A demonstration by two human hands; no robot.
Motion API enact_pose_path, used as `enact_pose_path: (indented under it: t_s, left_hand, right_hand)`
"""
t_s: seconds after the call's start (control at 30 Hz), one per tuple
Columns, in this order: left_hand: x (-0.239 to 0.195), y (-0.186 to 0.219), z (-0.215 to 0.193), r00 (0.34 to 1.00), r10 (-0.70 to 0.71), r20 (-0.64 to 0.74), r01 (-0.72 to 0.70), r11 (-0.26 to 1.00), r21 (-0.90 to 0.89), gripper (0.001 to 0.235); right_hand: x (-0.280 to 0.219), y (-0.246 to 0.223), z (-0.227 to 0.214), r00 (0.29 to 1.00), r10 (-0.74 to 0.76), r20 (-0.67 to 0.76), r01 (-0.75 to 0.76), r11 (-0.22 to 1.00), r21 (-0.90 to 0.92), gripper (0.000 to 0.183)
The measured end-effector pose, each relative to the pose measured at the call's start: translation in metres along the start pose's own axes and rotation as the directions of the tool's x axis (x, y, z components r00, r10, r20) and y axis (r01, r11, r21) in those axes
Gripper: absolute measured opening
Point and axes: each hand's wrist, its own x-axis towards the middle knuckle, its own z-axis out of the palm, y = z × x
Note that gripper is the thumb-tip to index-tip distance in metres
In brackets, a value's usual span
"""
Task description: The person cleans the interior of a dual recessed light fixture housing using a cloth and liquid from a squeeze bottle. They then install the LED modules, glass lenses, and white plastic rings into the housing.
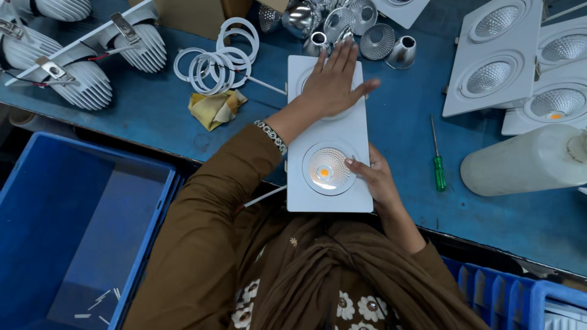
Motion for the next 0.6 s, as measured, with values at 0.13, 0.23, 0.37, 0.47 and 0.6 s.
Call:
enact_pose_path:
  t_s: [0.13,0.23,0.37,0.47,0.6]
  left_hand:
    - [0.006,-0.001,-0.006,0.954,0.106,-0.279,-0.069,0.988,0.139,0.104]
    - [-0.008,-0.002,0.003,0.971,0.120,-0.205,-0.083,0.980,0.180,0.104]
    - [-0.011,0.001,0.006,0.993,0.088,-0.074,-0.086,0.996,0.032,0.111]
    - [-0.004,0.001,-0.013,0.988,0.114,-0.104,-0.115,0.993,0.001,0.112]
    - [0.004,-0.006,-0.041,0.935,0.131,-0.330,-0.154,0.987,-0.046,0.111]
  right_hand:
    - [-0.001,0.003,-0.004,1.000,0.007,-0.002,-0.007,1.000,0.023,0.049]
    - [-0.001,0.003,0.001,1.000,-0.023,0.014,0.023,1.000,-0.018,0.054]
    - [-0.002,-0.001,0.003,0.999,-0.027,0.043,0.023,0.996,0.081,0.057]
    - [-0.002,-0.002,0.006,0.999,-0.022,0.032,0.020,0.997,0.075,0.057]
    - [-0.002,-0.001,0.004,1.000,-0.001,0.020,0.000,0.998,0.058,0.059]
